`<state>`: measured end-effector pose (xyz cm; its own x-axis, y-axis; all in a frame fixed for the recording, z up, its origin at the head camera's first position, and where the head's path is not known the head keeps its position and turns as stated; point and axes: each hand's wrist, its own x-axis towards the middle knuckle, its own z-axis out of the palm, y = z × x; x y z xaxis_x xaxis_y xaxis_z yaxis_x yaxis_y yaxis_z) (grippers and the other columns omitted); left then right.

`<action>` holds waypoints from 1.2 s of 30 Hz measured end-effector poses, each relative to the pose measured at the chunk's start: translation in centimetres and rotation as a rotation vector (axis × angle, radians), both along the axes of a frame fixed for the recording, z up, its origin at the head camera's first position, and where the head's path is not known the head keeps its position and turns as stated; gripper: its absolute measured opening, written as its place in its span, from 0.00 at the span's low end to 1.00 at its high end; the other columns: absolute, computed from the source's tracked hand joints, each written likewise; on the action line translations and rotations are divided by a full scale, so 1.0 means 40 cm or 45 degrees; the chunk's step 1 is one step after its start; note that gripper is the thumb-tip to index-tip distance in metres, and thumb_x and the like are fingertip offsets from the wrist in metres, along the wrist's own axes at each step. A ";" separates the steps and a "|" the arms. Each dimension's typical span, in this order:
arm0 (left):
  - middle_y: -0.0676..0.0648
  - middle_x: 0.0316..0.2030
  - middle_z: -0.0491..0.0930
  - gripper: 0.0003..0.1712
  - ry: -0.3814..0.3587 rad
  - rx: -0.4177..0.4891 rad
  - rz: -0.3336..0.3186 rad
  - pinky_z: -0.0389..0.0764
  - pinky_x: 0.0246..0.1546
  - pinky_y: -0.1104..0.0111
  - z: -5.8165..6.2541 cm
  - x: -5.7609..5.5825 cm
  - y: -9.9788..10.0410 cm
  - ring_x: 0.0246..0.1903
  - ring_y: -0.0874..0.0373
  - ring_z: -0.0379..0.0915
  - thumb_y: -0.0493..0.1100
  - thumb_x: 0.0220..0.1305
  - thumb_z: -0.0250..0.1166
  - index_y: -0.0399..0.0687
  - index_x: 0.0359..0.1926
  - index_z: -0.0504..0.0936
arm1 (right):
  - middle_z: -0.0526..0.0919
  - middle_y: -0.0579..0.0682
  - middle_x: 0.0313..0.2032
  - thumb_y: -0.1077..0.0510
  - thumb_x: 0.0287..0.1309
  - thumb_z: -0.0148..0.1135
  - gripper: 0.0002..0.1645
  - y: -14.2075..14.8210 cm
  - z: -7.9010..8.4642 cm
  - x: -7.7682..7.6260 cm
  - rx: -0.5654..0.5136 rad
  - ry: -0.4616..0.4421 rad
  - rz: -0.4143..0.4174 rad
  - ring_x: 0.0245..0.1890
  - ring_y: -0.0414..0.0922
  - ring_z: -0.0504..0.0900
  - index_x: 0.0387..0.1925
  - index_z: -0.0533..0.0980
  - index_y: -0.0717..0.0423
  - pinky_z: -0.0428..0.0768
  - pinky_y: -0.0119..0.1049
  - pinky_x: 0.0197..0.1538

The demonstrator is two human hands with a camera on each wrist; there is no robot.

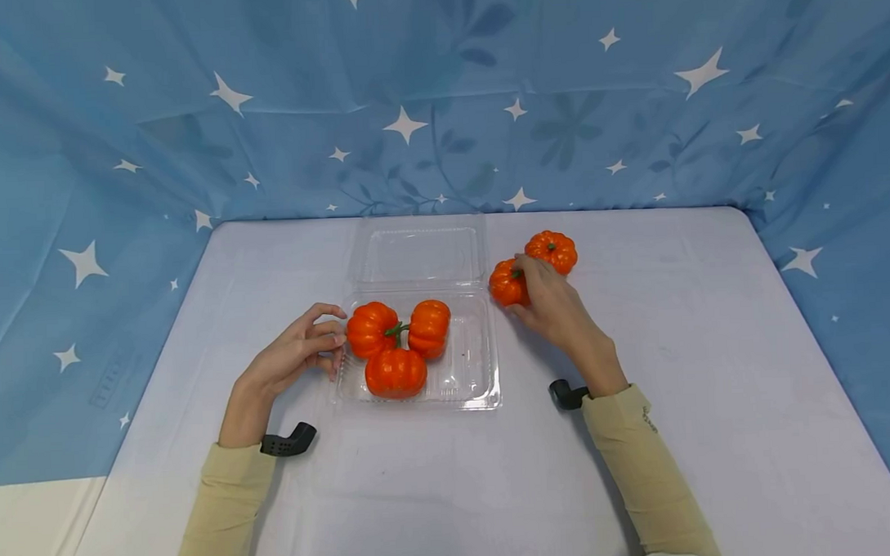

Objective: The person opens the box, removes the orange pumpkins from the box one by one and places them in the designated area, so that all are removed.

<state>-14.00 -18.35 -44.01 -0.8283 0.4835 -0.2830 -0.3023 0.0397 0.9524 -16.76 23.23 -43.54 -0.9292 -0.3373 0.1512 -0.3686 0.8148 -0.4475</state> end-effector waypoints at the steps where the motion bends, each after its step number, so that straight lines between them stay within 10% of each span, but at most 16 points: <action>1: 0.46 0.28 0.76 0.21 -0.001 -0.001 -0.001 0.85 0.26 0.65 0.000 0.000 0.000 0.23 0.55 0.77 0.34 0.75 0.56 0.40 0.62 0.60 | 0.71 0.69 0.66 0.64 0.52 0.79 0.47 0.000 0.001 0.001 0.001 -0.010 -0.002 0.65 0.66 0.71 0.68 0.62 0.68 0.74 0.66 0.65; 24: 0.46 0.32 0.78 0.24 -0.030 -0.034 0.021 0.84 0.26 0.66 0.002 -0.005 0.015 0.23 0.55 0.76 0.33 0.75 0.55 0.36 0.66 0.60 | 0.74 0.65 0.63 0.61 0.57 0.76 0.35 -0.004 0.068 0.037 -0.039 0.052 0.042 0.64 0.64 0.70 0.63 0.71 0.65 0.75 0.64 0.64; 36: 0.45 0.32 0.76 0.16 0.003 -0.018 0.016 0.83 0.25 0.67 0.005 0.001 0.003 0.21 0.56 0.76 0.31 0.74 0.52 0.32 0.60 0.63 | 0.76 0.62 0.65 0.58 0.65 0.70 0.31 -0.049 0.125 0.021 -0.109 -0.150 0.209 0.67 0.61 0.72 0.66 0.71 0.62 0.71 0.62 0.69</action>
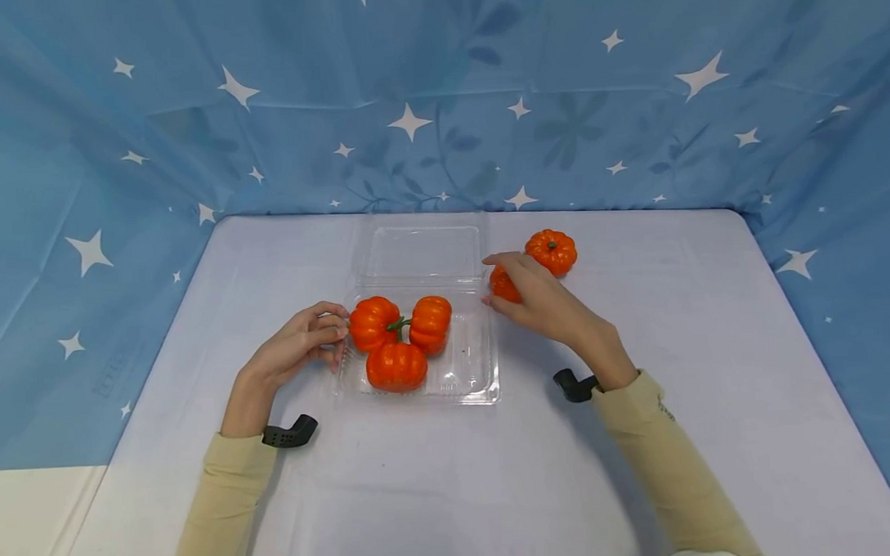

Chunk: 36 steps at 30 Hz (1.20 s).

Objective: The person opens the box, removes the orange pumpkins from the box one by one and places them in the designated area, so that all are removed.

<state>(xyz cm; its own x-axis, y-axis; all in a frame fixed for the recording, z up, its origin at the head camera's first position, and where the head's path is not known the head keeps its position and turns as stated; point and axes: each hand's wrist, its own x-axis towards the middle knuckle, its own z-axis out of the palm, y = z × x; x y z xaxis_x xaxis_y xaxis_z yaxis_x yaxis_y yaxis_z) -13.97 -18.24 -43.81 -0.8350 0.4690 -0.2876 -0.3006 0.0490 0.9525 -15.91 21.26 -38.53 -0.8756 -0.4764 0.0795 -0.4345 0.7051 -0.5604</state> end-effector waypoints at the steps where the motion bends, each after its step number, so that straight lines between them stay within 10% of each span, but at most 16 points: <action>1: 0.45 0.32 0.76 0.16 0.000 0.001 0.001 0.83 0.25 0.67 0.000 0.000 0.000 0.21 0.56 0.76 0.31 0.74 0.53 0.32 0.59 0.63 | 0.76 0.62 0.65 0.57 0.65 0.69 0.31 -0.005 0.004 -0.001 -0.004 -0.008 0.014 0.67 0.61 0.72 0.66 0.71 0.62 0.72 0.62 0.68; 18: 0.45 0.30 0.76 0.15 0.003 -0.011 0.018 0.83 0.24 0.67 0.003 -0.005 -0.005 0.21 0.56 0.76 0.32 0.74 0.54 0.32 0.57 0.63 | 0.74 0.61 0.68 0.52 0.68 0.67 0.36 -0.113 0.059 -0.019 0.109 -0.304 0.263 0.64 0.60 0.76 0.71 0.67 0.62 0.77 0.56 0.66; 36: 0.46 0.32 0.76 0.15 0.025 -0.009 -0.003 0.83 0.25 0.68 -0.008 0.001 0.000 0.23 0.56 0.75 0.32 0.74 0.54 0.32 0.57 0.63 | 0.78 0.57 0.64 0.49 0.67 0.68 0.32 -0.211 0.067 -0.031 0.372 -0.282 0.375 0.63 0.54 0.77 0.68 0.73 0.56 0.80 0.51 0.64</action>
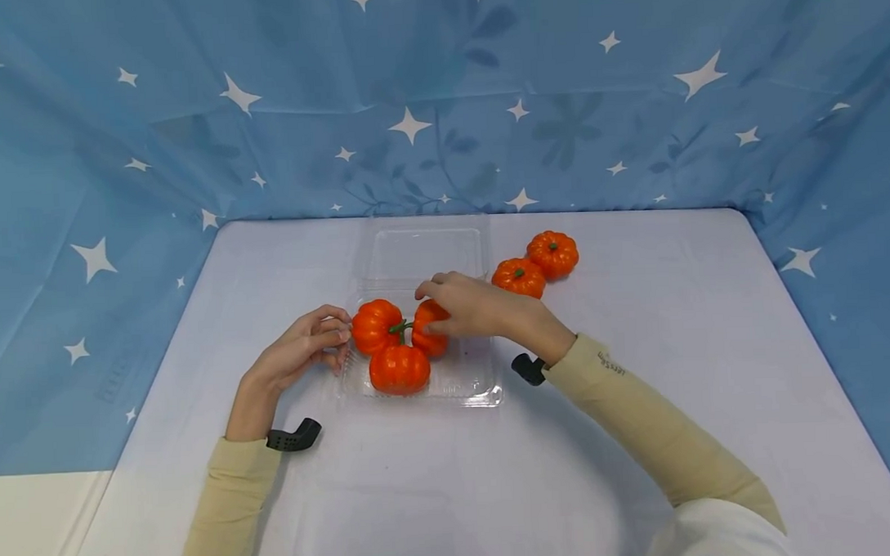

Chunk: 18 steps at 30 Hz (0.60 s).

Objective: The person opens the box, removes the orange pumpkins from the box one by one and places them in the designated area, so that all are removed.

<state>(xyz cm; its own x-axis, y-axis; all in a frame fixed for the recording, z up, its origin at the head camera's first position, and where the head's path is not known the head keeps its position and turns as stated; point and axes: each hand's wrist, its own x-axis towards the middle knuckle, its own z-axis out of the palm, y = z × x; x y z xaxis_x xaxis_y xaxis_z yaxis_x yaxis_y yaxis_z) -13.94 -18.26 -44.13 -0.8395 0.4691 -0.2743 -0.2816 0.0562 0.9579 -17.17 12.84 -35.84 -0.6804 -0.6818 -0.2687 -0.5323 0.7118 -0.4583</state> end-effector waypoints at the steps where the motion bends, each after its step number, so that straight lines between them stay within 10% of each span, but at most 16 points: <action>1: 0.46 0.32 0.76 0.15 0.000 0.001 -0.003 0.83 0.25 0.68 0.000 0.001 0.001 0.23 0.56 0.75 0.32 0.74 0.54 0.32 0.57 0.63 | 0.78 0.56 0.63 0.49 0.66 0.69 0.32 0.000 -0.004 0.002 0.002 0.007 0.000 0.63 0.54 0.77 0.67 0.73 0.56 0.81 0.50 0.63; 18: 0.45 0.31 0.76 0.16 -0.005 0.011 0.002 0.84 0.25 0.67 0.002 0.002 0.003 0.23 0.56 0.75 0.32 0.73 0.54 0.32 0.58 0.63 | 0.72 0.62 0.67 0.51 0.60 0.74 0.41 0.004 -0.020 0.021 0.069 -0.043 -0.055 0.65 0.58 0.74 0.69 0.70 0.64 0.78 0.54 0.66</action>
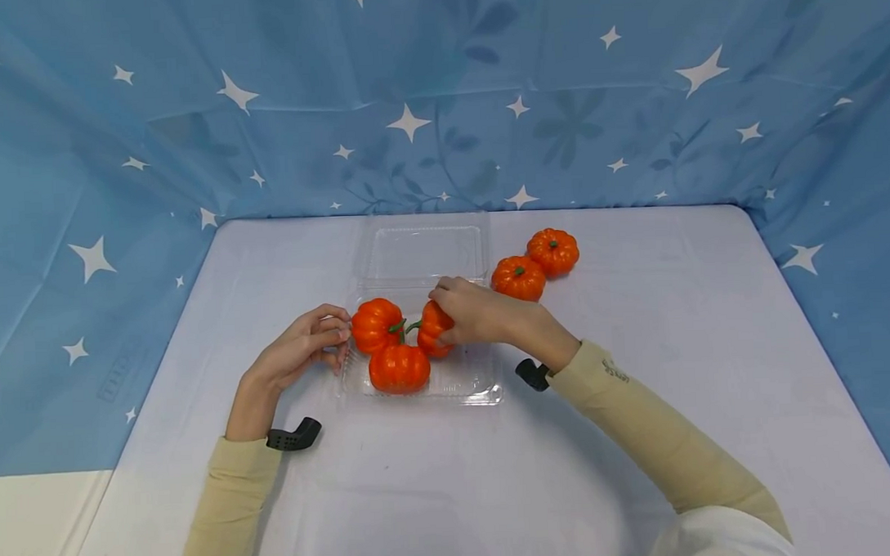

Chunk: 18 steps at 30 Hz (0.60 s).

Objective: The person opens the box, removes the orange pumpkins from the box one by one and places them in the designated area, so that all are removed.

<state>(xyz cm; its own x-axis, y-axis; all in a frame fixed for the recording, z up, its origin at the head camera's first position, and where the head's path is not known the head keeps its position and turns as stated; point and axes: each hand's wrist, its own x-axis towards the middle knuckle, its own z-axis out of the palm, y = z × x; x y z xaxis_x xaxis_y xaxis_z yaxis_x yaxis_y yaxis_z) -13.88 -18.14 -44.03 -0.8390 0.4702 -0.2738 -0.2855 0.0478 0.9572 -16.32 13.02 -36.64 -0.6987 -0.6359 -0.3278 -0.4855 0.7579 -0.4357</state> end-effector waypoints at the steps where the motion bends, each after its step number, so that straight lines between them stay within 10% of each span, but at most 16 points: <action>1: 0.45 0.31 0.76 0.16 -0.002 -0.001 0.001 0.84 0.25 0.67 -0.001 0.000 0.000 0.23 0.56 0.75 0.32 0.73 0.54 0.31 0.58 0.62 | 0.72 0.62 0.67 0.51 0.60 0.75 0.40 0.001 -0.001 0.003 0.005 -0.002 0.001 0.65 0.58 0.74 0.69 0.70 0.64 0.77 0.54 0.67; 18: 0.46 0.31 0.76 0.16 -0.004 -0.010 0.010 0.84 0.25 0.67 -0.005 -0.002 0.000 0.22 0.56 0.76 0.32 0.73 0.54 0.32 0.57 0.63 | 0.68 0.62 0.72 0.50 0.60 0.74 0.49 0.017 -0.010 0.018 0.031 -0.083 -0.025 0.70 0.58 0.71 0.76 0.62 0.61 0.76 0.55 0.68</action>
